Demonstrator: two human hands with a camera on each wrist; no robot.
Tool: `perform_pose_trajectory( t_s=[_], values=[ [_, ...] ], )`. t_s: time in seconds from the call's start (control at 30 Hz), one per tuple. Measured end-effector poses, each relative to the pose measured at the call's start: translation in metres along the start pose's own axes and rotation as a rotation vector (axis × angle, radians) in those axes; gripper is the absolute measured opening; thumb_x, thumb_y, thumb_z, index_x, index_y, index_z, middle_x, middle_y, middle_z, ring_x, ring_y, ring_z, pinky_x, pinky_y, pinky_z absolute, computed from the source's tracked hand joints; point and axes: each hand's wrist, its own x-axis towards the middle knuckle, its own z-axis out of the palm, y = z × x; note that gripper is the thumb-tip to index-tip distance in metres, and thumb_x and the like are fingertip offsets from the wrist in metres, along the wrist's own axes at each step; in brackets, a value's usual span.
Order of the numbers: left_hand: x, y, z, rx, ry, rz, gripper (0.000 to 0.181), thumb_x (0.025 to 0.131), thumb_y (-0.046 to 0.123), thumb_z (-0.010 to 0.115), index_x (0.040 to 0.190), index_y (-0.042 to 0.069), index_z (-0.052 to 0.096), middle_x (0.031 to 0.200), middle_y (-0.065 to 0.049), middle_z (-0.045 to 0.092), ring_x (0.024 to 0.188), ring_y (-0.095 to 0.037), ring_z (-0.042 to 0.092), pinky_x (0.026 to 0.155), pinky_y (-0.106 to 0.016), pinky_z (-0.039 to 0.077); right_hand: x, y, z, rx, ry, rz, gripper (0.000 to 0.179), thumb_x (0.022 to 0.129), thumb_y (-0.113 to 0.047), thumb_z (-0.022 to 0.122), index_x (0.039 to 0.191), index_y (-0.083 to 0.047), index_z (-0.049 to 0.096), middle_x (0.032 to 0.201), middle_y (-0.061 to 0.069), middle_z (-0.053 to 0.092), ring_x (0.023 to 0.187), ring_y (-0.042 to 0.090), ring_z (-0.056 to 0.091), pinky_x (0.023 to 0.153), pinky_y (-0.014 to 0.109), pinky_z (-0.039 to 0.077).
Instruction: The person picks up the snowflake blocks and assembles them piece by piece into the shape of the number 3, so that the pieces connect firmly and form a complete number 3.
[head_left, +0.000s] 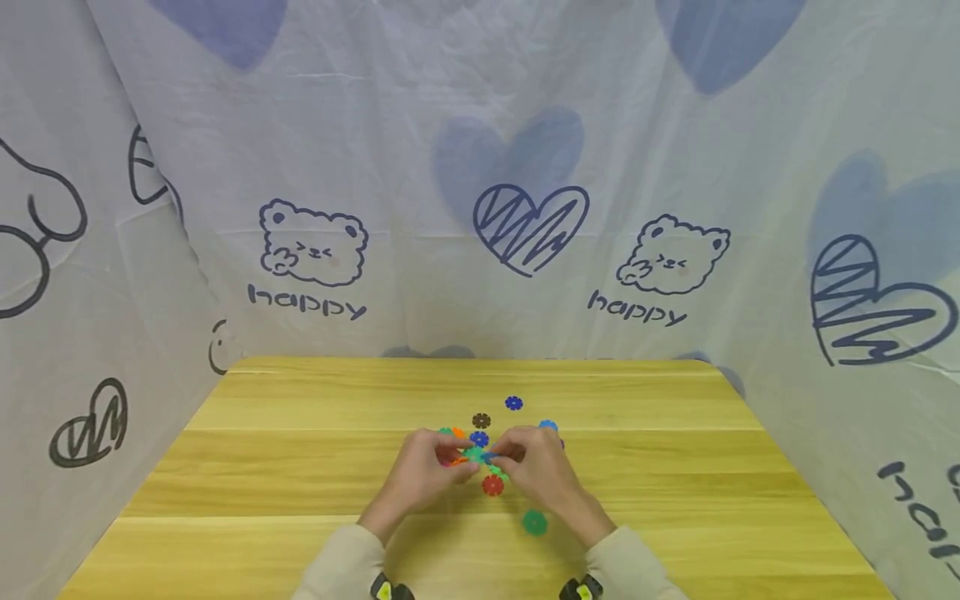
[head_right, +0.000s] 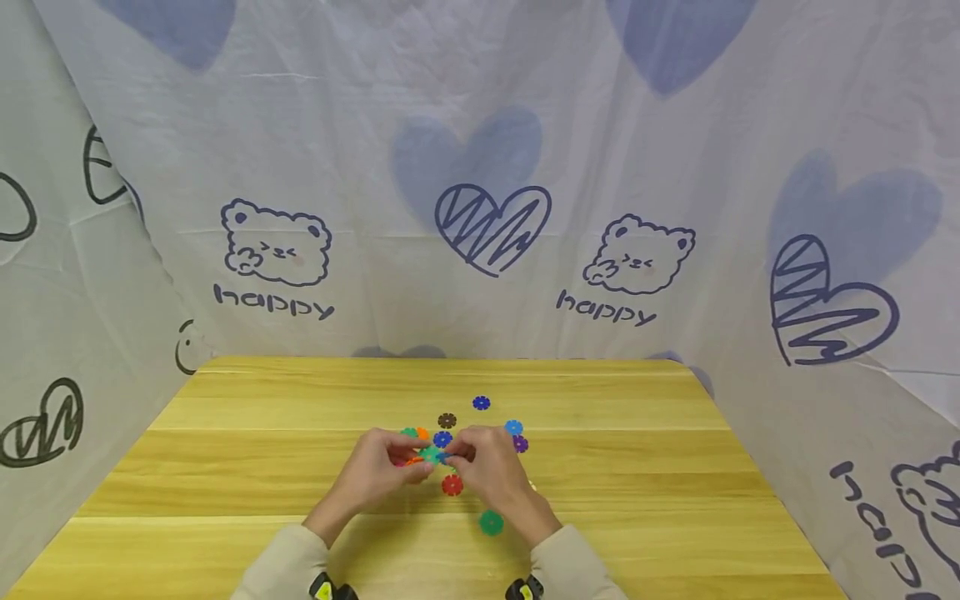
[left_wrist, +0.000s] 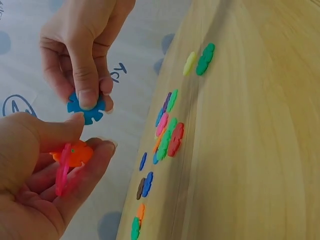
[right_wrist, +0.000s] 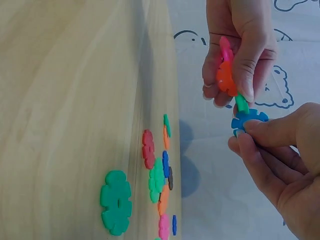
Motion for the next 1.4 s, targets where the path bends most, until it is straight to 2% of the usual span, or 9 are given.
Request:
perform_pose_trajectory(
  t_s=[0.3, 0.6, 0.73, 0.9, 1.1, 1.23, 1.4],
  values=[
    [-0.002, 0.000, 0.001, -0.047, 0.031, -0.032, 0.030, 0.085, 0.007, 0.083, 0.110, -0.006, 0.075, 0.088, -0.015, 0.078, 0.070, -0.012, 0.070, 0.063, -0.022, 0.060, 0.001, -0.004, 0.007, -0.039, 0.041, -0.105, 0.010, 0.081, 0.009, 0.081, 0.082, 0.000, 0.077, 0.077, 0.011, 0.076, 0.062, 0.011, 0.067, 0.058, 0.013, 0.054],
    [0.000, -0.002, 0.003, 0.038, 0.044, -0.021, 0.030, 0.084, 0.014, 0.085, 0.108, -0.001, 0.076, 0.089, -0.010, 0.076, 0.074, -0.012, 0.066, 0.065, -0.020, 0.057, 0.000, 0.001, 0.008, -0.029, 0.014, -0.031, 0.010, 0.082, 0.005, 0.082, 0.085, -0.002, 0.076, 0.082, 0.009, 0.076, 0.065, 0.008, 0.067, 0.061, 0.014, 0.055],
    [-0.001, -0.004, 0.004, 0.036, 0.024, -0.050, 0.029, 0.085, 0.018, 0.085, 0.107, 0.002, 0.075, 0.092, -0.008, 0.075, 0.077, -0.012, 0.066, 0.067, -0.020, 0.057, -0.001, 0.005, 0.007, -0.028, -0.013, -0.020, 0.009, 0.084, 0.003, 0.081, 0.086, -0.004, 0.076, 0.083, 0.008, 0.077, 0.066, 0.008, 0.068, 0.061, 0.013, 0.055],
    [-0.004, -0.008, 0.004, -0.055, -0.033, -0.094, 0.033, 0.090, 0.026, 0.081, 0.112, 0.002, 0.072, 0.097, -0.010, 0.074, 0.082, -0.016, 0.071, 0.071, -0.028, 0.061, -0.003, 0.010, 0.007, -0.016, -0.030, -0.041, 0.010, 0.083, 0.002, 0.082, 0.087, -0.005, 0.077, 0.084, 0.008, 0.078, 0.070, 0.011, 0.071, 0.061, 0.013, 0.055],
    [-0.005, -0.009, 0.002, -0.073, -0.095, -0.085, 0.034, 0.095, 0.029, 0.075, 0.118, 0.005, 0.071, 0.102, -0.010, 0.074, 0.089, -0.017, 0.070, 0.082, -0.034, 0.060, -0.005, 0.013, 0.005, 0.006, -0.062, -0.019, 0.011, 0.084, 0.003, 0.081, 0.088, -0.006, 0.078, 0.086, 0.007, 0.079, 0.072, 0.010, 0.071, 0.064, 0.015, 0.057],
    [-0.005, -0.010, 0.002, -0.073, -0.119, -0.077, 0.032, 0.094, 0.024, 0.075, 0.119, 0.004, 0.071, 0.103, -0.010, 0.074, 0.089, -0.017, 0.070, 0.081, -0.032, 0.060, -0.006, 0.013, 0.003, 0.039, -0.096, 0.006, 0.009, 0.085, 0.002, 0.079, 0.090, -0.006, 0.077, 0.089, 0.008, 0.079, 0.074, 0.010, 0.072, 0.069, 0.016, 0.058],
    [-0.006, -0.010, 0.003, -0.081, -0.138, -0.073, 0.033, 0.092, 0.021, 0.077, 0.120, 0.003, 0.071, 0.104, -0.009, 0.074, 0.091, -0.017, 0.069, 0.081, -0.029, 0.060, -0.006, 0.014, 0.003, 0.057, -0.108, -0.002, 0.011, 0.085, 0.004, 0.078, 0.091, -0.005, 0.077, 0.090, 0.010, 0.079, 0.077, 0.013, 0.074, 0.072, 0.016, 0.059]
  ],
)
